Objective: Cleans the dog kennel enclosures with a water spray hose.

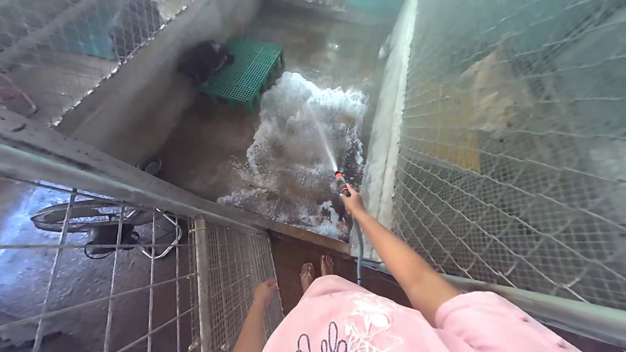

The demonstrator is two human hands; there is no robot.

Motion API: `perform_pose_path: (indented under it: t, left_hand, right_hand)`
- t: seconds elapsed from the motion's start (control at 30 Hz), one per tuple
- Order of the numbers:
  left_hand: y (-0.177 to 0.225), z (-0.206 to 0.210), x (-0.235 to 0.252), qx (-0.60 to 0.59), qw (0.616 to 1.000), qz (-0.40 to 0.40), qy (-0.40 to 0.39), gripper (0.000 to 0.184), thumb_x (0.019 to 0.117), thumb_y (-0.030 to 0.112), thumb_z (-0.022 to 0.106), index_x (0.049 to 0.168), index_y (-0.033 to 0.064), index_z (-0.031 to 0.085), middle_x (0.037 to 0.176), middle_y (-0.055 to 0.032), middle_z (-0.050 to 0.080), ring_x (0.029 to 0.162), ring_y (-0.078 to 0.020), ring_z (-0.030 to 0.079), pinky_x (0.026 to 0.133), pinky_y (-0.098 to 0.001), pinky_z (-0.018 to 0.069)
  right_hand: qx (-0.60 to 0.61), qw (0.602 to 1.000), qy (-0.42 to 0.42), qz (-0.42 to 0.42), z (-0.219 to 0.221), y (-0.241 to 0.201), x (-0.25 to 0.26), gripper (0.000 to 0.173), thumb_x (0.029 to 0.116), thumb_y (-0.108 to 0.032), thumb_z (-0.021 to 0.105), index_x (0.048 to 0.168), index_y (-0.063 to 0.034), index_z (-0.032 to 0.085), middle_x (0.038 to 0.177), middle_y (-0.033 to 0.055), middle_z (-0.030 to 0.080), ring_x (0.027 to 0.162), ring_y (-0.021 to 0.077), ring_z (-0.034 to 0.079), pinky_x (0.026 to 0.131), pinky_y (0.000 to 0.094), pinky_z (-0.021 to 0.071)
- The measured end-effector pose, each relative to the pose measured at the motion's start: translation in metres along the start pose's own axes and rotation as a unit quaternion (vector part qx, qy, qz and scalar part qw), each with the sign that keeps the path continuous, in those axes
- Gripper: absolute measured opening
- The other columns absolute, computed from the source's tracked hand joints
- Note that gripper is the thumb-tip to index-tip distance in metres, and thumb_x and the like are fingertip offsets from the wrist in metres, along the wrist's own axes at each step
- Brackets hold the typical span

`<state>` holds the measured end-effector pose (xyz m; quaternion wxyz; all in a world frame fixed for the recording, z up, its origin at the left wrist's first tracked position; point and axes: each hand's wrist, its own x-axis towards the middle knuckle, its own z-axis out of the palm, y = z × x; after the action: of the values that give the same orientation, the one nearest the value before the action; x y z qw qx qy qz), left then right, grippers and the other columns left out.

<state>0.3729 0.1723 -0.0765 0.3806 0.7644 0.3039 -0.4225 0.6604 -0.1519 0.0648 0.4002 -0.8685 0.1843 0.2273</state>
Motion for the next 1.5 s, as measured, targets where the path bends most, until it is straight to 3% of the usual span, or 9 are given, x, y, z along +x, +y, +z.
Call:
perform_pose_path:
  t: [0.27, 0.43, 0.77, 1.07, 1.5]
  left_hand:
    - [0.008, -0.005, -0.009, -0.023, 1.000, -0.004, 0.006, 0.037, 0.1076, 0.023, 0.053, 0.139, 0.0045, 0.060, 0.139, -0.0217, 0.061, 0.134, -0.0360, 0.056, 0.114, -0.0534, 0.0401]
    - [0.005, -0.008, -0.004, -0.038, 0.999, -0.006, 0.010, 0.037, 0.1085, 0.022, 0.052, 0.140, 0.0038, 0.060, 0.140, -0.0225, 0.061, 0.133, -0.0366, 0.055, 0.113, -0.0529, 0.0398]
    - [0.001, -0.011, -0.006, -0.028, 1.000, 0.000, 0.013, 0.036, 0.1083, 0.021, 0.052, 0.139, 0.0045, 0.061, 0.140, -0.0215, 0.061, 0.134, -0.0364, 0.055, 0.114, -0.0536, 0.0390]
    - [-0.007, -0.016, -0.010, -0.038, 0.999, 0.001, 0.025, 0.035, 0.1078, 0.021, 0.053, 0.137, 0.0030, 0.062, 0.138, -0.0227, 0.061, 0.133, -0.0370, 0.056, 0.113, -0.0538, 0.0401]
    - [-0.001, -0.009, -0.003, -0.006, 1.000, 0.015, 0.009, 0.035, 0.1080, 0.019, 0.052, 0.138, 0.0021, 0.061, 0.140, -0.0228, 0.060, 0.136, -0.0365, 0.054, 0.115, -0.0529, 0.0374]
  right_hand:
    - [0.054, 0.998, 0.016, -0.003, -0.004, -0.009, 0.004, 0.063, 0.1082, -0.025, 0.054, 0.164, -0.0152, 0.027, 0.118, 0.0226, 0.065, 0.074, 0.0270, 0.063, 0.070, 0.0417, 0.0541]
    - [0.104, 0.994, 0.031, -0.011, -0.005, -0.022, -0.001, 0.061, 0.1089, -0.025, 0.053, 0.164, -0.0148, 0.028, 0.112, 0.0212, 0.065, 0.068, 0.0248, 0.059, 0.065, 0.0401, 0.0521]
    - [0.178, 0.978, 0.102, 0.045, -0.028, -0.007, 0.006, 0.060, 0.1091, -0.024, 0.053, 0.163, -0.0151, 0.029, 0.103, 0.0188, 0.064, 0.060, 0.0200, 0.053, 0.055, 0.0349, 0.0470]
    - [0.185, 0.978, 0.092, 0.006, -0.029, -0.016, 0.001, 0.059, 0.1101, -0.024, 0.051, 0.164, -0.0149, 0.027, 0.106, 0.0179, 0.065, 0.058, 0.0191, 0.051, 0.054, 0.0348, 0.0460]
    - [0.239, 0.960, 0.114, 0.092, -0.050, 0.005, 0.003, 0.057, 0.1117, -0.023, 0.047, 0.164, -0.0161, 0.025, 0.100, 0.0162, 0.060, 0.057, 0.0164, 0.048, 0.052, 0.0306, 0.0428]
